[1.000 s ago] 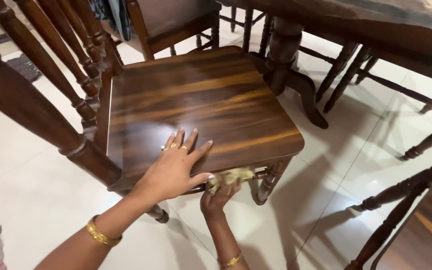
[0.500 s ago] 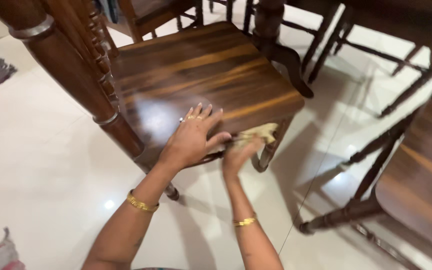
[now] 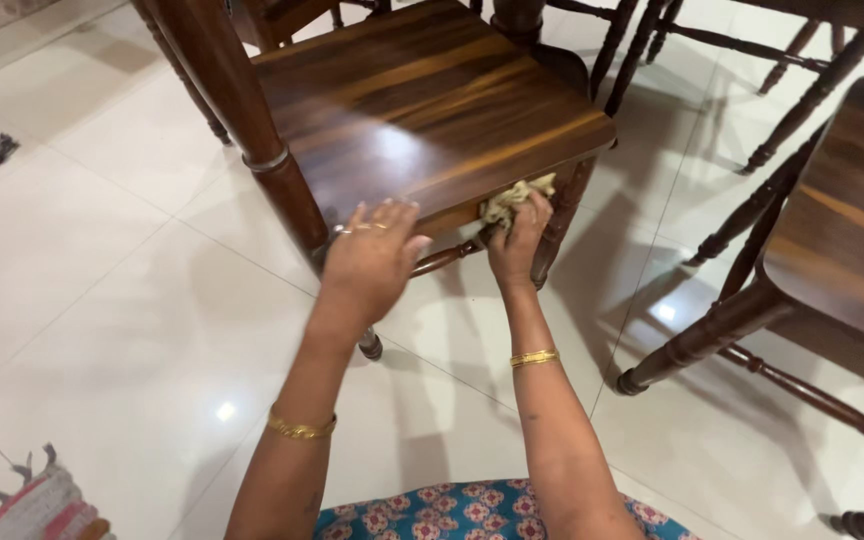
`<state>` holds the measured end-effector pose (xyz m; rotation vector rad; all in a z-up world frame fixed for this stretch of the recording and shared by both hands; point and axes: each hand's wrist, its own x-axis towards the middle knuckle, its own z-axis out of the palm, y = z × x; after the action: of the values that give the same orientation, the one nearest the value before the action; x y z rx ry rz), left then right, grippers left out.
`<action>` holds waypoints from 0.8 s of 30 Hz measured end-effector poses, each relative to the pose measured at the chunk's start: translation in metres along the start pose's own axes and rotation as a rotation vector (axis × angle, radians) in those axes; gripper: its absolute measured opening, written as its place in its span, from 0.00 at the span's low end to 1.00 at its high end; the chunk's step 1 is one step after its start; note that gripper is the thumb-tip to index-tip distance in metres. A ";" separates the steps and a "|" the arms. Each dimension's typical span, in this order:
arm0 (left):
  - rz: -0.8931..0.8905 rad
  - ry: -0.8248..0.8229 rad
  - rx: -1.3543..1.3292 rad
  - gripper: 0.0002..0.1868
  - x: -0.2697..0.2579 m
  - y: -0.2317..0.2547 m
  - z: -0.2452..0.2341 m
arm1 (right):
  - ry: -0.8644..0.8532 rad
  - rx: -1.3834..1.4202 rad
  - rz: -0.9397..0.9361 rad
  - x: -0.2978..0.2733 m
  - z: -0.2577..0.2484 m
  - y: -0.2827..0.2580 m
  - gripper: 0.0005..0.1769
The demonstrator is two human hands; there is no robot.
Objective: The person wipes down wooden dining chairs with a cloth, cleaning the back slats, seat, legs, and rungs.
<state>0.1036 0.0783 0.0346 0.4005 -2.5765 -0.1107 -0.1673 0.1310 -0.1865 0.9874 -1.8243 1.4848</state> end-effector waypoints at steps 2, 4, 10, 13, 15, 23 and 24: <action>-0.122 -0.028 -0.163 0.29 -0.006 -0.008 -0.022 | 0.127 0.029 0.155 0.010 0.007 -0.002 0.28; -0.134 -0.080 -0.311 0.31 -0.010 -0.016 -0.033 | 0.257 0.216 0.402 0.022 0.006 -0.007 0.28; -0.075 -0.137 -0.364 0.37 -0.010 -0.025 -0.032 | 0.182 0.252 0.488 0.007 0.025 -0.085 0.38; -0.141 -0.188 -0.399 0.40 -0.011 -0.028 -0.033 | 0.051 0.192 0.503 -0.027 0.042 -0.141 0.37; -0.178 -0.218 -0.391 0.42 -0.007 -0.027 -0.033 | 0.099 0.228 0.388 -0.042 0.051 -0.176 0.38; -0.223 -0.204 -0.386 0.41 0.007 -0.025 -0.019 | -0.153 0.519 -0.046 -0.087 0.036 -0.260 0.26; -0.201 -0.172 -0.386 0.40 0.008 -0.026 -0.014 | -0.123 0.301 -0.235 -0.089 0.034 -0.257 0.29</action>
<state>0.1109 0.0514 0.0470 0.5180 -2.5913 -0.7298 0.0965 0.0865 -0.1257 1.4143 -1.5270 1.6083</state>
